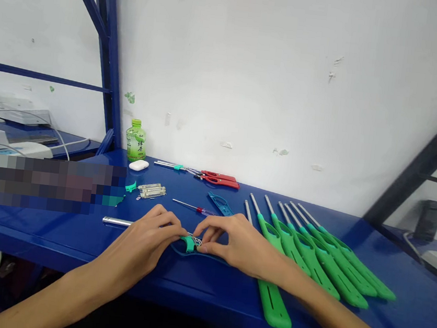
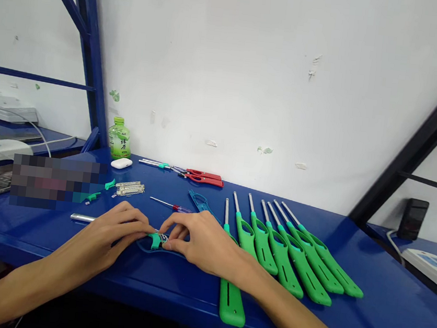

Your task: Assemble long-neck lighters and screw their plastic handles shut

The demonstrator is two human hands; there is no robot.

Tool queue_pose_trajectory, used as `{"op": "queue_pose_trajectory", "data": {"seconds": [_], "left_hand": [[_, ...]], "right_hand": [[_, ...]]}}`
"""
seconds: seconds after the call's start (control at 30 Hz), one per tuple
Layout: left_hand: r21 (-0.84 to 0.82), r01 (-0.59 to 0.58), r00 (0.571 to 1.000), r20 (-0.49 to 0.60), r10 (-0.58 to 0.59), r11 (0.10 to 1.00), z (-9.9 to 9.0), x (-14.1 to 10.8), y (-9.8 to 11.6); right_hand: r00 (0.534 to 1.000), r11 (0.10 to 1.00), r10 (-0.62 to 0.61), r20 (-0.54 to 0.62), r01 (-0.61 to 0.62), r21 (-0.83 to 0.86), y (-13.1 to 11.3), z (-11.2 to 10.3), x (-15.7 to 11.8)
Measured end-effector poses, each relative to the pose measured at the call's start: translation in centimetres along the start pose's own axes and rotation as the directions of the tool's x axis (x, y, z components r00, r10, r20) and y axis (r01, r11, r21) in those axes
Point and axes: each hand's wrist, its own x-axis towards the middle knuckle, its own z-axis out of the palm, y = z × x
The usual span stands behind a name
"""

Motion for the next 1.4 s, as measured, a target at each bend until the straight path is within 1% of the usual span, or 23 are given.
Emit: {"op": "queue_pose_trajectory", "data": {"seconds": [0.07, 0.13, 0.27, 0.33, 0.53, 0.73, 0.93, 1.1, 1.23, 1.4], "left_hand": [[-0.002, -0.011, 1.0, -0.016, 0.011, 1.0, 0.1, 0.0, -0.3], [-0.02, 0.006, 1.0, -0.02, -0.006, 1.0, 0.2, 0.0, -0.5], [-0.1, 0.076, 0.996, 0.063, -0.07, 0.992, 0.1, 0.2, -0.6], [-0.122, 0.085, 0.994, 0.077, -0.076, 0.989, 0.0, 0.4, -0.5], [-0.142, 0.061, 0.998, 0.028, -0.058, 0.988, 0.0, 0.5, -0.6], [-0.159, 0.034, 0.999, 0.011, -0.033, 0.987, 0.3, 0.2, -1.0], [-0.111, 0.011, 1.0, 0.023, -0.008, 0.994, 0.3, 0.2, -1.0], [-0.002, 0.019, 1.0, -0.002, -0.019, 1.0, -0.4, -0.2, 0.4], [0.053, -0.013, 0.999, 0.035, 0.011, 0.998, -1.1, -0.2, 1.4], [0.074, -0.053, 0.997, 0.057, 0.048, 0.996, -1.1, -0.1, 1.0]], "right_hand": [[1.0, 1.0, -0.002, 0.003, 0.002, -0.002, 0.0, 0.0, 0.0], [1.0, 1.0, -0.012, 0.0, 0.012, -0.012, -0.1, 0.0, 0.1], [0.999, 0.998, -0.023, -0.023, 0.021, -0.051, -0.2, 0.0, 0.1], [1.0, 0.998, -0.019, -0.024, 0.017, -0.059, -0.3, -0.1, 0.1], [1.0, 0.999, -0.021, -0.019, 0.021, -0.044, -0.1, 0.0, 0.0], [1.0, 0.999, -0.02, -0.013, 0.019, -0.035, 0.1, 0.1, 0.0], [1.0, 1.0, -0.009, -0.009, 0.009, -0.025, 0.1, 0.1, 0.0], [1.0, 1.0, 0.002, 0.0, -0.002, 0.0, 0.1, 0.0, 0.1], [1.0, 1.0, -0.014, -0.001, 0.014, -0.018, 0.3, 0.1, 0.1], [1.0, 0.999, -0.02, -0.001, 0.02, -0.044, 0.4, 0.1, 0.2]]}}
